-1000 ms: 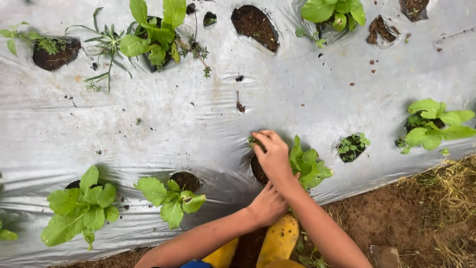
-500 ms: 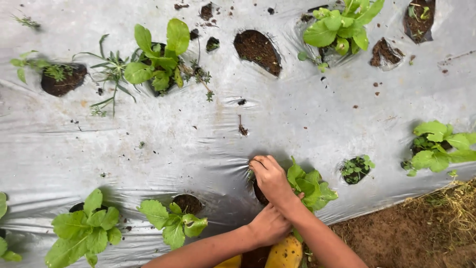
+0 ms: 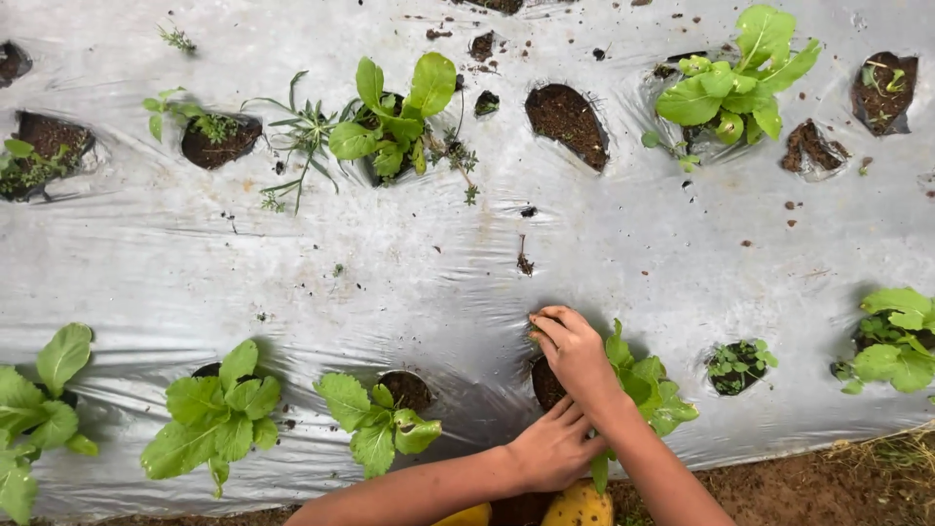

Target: Planting seedlings through plastic mulch and weeding the soil using a hand hoe in an agricultural field.

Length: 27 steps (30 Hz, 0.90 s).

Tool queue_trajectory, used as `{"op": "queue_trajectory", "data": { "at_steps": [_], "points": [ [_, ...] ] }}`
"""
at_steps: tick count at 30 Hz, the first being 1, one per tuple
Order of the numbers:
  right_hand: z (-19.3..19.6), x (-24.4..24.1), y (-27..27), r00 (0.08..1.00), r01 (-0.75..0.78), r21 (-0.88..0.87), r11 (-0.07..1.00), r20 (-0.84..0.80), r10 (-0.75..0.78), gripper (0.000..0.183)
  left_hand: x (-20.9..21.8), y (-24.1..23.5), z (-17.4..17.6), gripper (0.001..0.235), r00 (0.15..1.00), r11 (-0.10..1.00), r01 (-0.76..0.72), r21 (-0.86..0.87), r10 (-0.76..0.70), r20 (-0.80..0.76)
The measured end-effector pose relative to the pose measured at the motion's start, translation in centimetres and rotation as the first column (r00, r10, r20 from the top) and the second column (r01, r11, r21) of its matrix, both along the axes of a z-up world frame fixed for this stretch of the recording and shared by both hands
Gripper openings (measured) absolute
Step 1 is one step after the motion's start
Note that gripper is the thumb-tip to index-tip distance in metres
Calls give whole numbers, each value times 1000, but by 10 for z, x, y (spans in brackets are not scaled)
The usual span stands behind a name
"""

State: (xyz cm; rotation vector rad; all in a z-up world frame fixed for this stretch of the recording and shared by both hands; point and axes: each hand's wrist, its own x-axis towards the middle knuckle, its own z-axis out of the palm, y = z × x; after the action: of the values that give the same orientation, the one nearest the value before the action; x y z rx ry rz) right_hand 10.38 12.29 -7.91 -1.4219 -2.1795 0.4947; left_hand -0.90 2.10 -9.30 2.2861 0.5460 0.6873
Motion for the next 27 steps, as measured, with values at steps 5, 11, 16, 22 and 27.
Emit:
{"op": "queue_trajectory", "data": {
  "at_steps": [5,11,16,22,27],
  "points": [
    [-6,-7,-15,998,42,101,994,36,-45,23,-2,-8,-15,42,999,999,-31,33,31,23],
    [-9,-2,-7,1000,5,34,999,-30,-4,10,-6,-6,-3,45,999,996,-52,66,51,16],
    [-2,-2,-2,999,-20,-52,998,-49,17,11,-4,-5,2,57,1000,1000,-26,18,25,11],
    [12,-6,-9,996,35,-84,996,-74,-41,9,3,-10,-7,43,999,999,-32,40,33,-3],
    [2,-5,-16,994,95,-48,994,-50,-97,19,4,-10,-13,52,999,999,-8,32,10,-39]
  ]
}}
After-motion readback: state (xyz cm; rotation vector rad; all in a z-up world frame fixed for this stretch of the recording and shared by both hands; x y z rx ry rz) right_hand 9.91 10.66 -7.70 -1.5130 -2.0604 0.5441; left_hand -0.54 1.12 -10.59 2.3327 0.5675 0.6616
